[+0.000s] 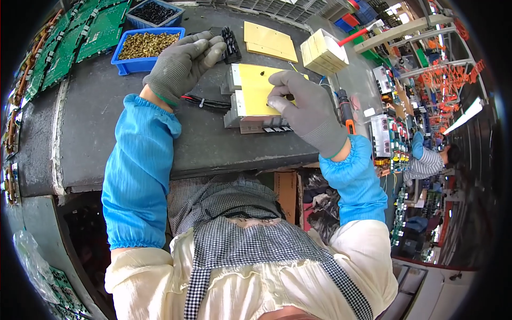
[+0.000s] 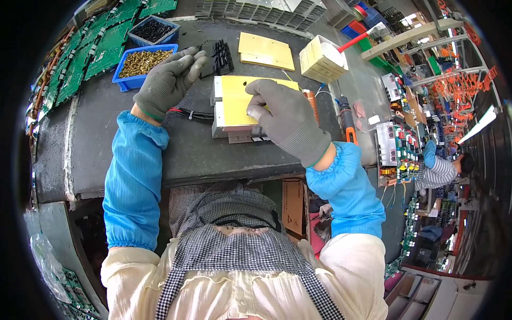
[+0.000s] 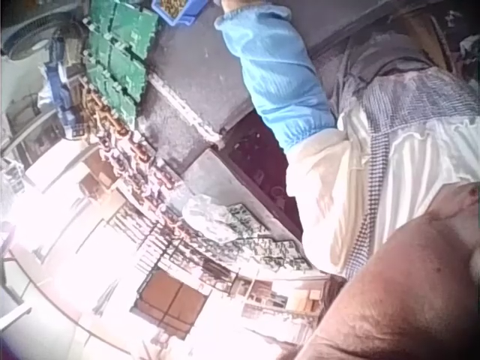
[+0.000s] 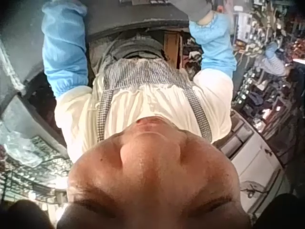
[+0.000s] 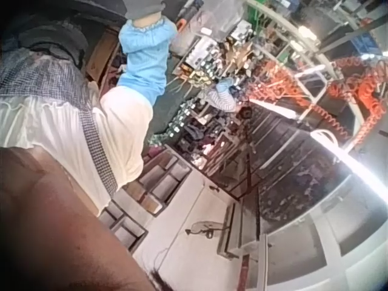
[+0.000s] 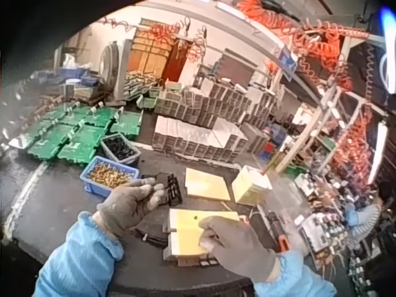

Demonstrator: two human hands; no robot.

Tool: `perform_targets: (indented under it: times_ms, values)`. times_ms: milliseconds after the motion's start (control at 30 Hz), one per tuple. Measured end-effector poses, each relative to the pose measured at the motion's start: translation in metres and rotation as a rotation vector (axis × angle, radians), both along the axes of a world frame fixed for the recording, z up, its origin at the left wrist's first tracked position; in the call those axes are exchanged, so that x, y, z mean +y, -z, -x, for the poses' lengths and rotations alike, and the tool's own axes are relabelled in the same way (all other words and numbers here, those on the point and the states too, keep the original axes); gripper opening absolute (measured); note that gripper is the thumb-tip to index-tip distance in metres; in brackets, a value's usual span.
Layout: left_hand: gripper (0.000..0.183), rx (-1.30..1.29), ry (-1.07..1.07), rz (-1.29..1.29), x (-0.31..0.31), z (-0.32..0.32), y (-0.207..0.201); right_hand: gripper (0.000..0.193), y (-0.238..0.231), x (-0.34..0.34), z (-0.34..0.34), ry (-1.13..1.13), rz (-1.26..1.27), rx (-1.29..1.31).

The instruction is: The person assembles an electronic circuit board onto a metal casing by securing it with screws using a power screwdriver.

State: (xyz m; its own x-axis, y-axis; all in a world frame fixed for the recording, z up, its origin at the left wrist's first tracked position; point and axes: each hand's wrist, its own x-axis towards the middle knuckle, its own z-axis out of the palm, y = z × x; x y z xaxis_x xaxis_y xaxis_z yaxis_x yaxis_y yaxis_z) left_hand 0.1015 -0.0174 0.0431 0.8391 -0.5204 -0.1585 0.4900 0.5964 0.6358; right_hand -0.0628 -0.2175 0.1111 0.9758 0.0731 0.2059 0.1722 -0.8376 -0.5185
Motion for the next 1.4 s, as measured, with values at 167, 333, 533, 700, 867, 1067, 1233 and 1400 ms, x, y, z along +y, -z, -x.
perform_targets:
  times_ms: [167, 333, 533, 700, 867, 1067, 1233, 1400]
  values:
    - [0.030, -0.198, 0.078, -0.232, 0.003, -0.003, 0.005, 0.025, 0.000, 0.002, 0.001, -0.009, 0.029, -0.032]
    - [0.033, -0.304, 0.135, -0.238, 0.003, -0.003, 0.006, 0.024, -0.002, 0.003, -0.002, -0.127, 0.302, -0.154]
    - [0.042, -0.137, 0.190, -0.179, 0.003, 0.001, 0.001, 0.031, -0.016, 0.004, -0.016, -0.198, 0.176, -0.250]
    - [0.044, -0.033, 0.284, -0.073, 0.012, -0.001, 0.004, 0.031, -0.032, 0.045, -0.059, -0.242, 0.089, -0.418]
    - [0.048, -0.116, 0.227, -0.108, 0.005, 0.003, -0.002, 0.023, -0.016, 0.058, -0.096, -0.296, 0.196, -0.568]
    - [0.056, -0.403, 0.183, -0.283, 0.006, 0.009, -0.007, 0.025, -0.017, 0.054, -0.093, -0.223, 0.160, -0.487]
    - [0.053, -0.376, 0.007, -0.279, 0.008, -0.001, 0.000, 0.032, -0.032, 0.022, -0.046, 0.020, -0.102, -0.245]
    - [0.050, -0.402, 0.054, -0.250, 0.006, -0.006, 0.008, 0.031, -0.008, -0.031, 0.011, 0.142, 0.013, -0.119]
